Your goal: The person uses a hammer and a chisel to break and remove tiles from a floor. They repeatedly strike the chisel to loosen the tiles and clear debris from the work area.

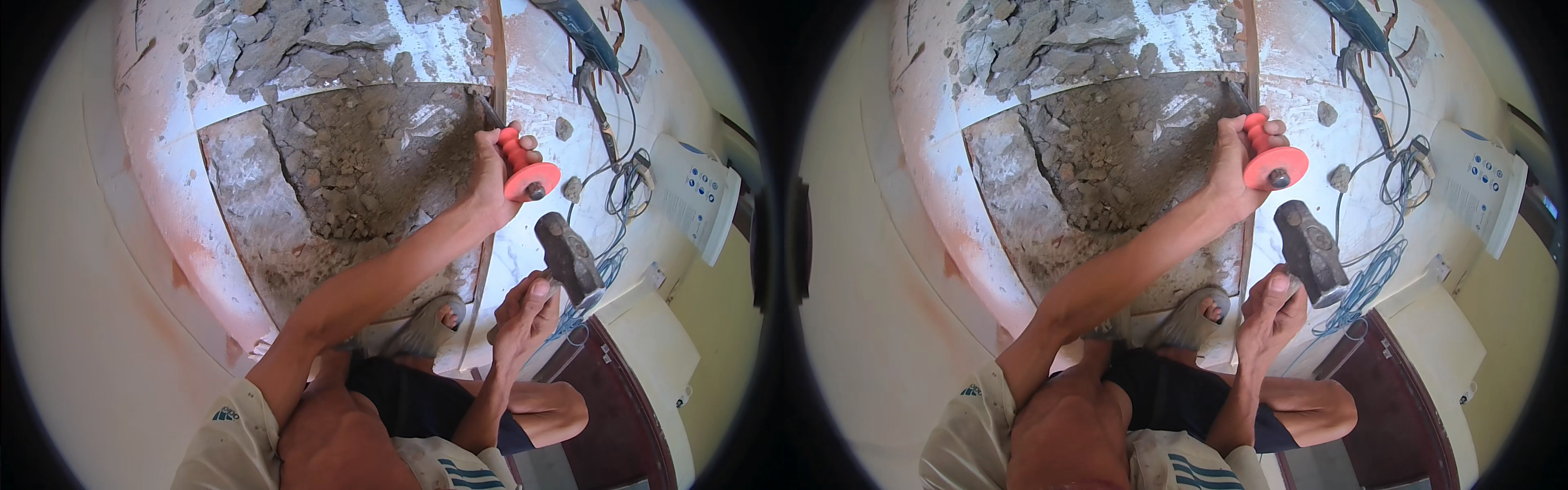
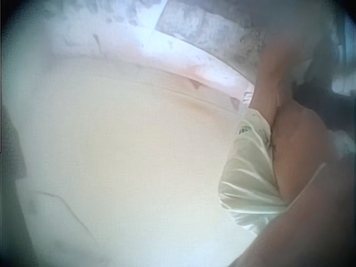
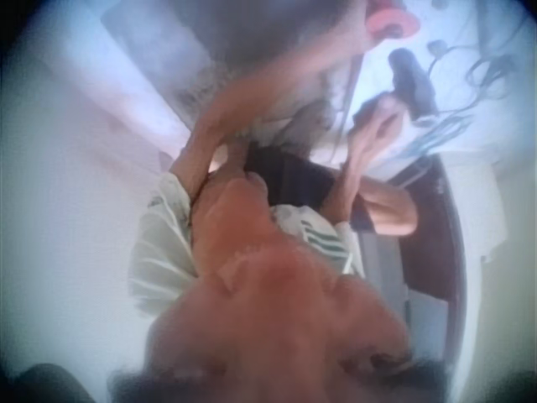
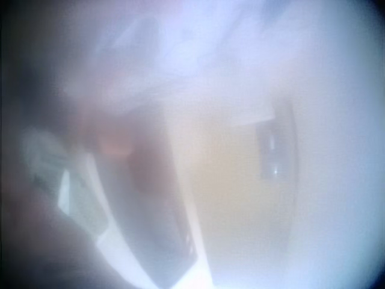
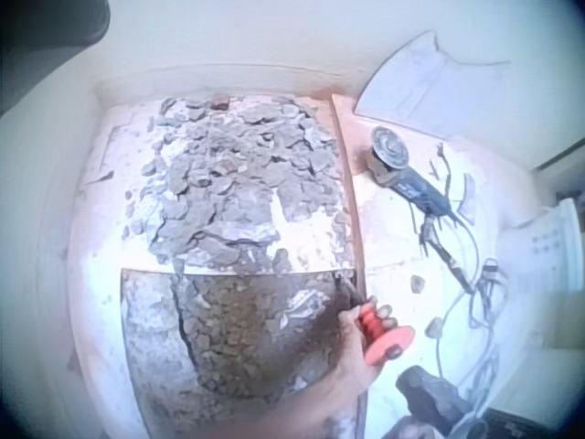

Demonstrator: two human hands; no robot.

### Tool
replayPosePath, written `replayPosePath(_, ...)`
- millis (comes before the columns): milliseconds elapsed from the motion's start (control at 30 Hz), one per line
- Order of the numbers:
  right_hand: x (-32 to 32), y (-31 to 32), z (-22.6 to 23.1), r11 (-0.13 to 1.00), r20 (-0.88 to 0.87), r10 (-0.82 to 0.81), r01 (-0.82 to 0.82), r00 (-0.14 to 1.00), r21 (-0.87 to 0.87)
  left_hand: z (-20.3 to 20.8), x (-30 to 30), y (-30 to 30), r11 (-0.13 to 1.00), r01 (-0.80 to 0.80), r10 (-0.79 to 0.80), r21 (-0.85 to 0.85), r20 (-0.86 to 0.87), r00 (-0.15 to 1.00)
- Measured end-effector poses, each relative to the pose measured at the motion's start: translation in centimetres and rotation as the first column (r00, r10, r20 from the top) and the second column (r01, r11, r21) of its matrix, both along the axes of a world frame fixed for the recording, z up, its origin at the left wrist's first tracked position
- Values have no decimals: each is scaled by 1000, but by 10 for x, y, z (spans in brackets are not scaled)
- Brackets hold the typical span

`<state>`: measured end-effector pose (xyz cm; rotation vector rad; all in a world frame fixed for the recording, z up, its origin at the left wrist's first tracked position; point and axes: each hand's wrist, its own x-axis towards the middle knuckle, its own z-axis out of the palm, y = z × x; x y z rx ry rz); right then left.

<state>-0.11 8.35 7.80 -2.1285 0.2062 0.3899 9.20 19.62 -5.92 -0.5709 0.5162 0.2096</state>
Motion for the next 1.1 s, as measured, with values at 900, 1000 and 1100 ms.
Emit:
replayPosePath(900,31,-29,-65,985,-50,-173,174,984,7,-18,-62,11,887,348,-327,303,-122,937)
replayPosePath(1000,22,-23,-48,983,-71,-172,176,983,58,-28,-39,11,946,249,-257,207,8,967)
replayPosePath(1100,15,-21,-31,981,-84,-161,169,983,100,-22,-29,6,966,198,-208,165,47,977)
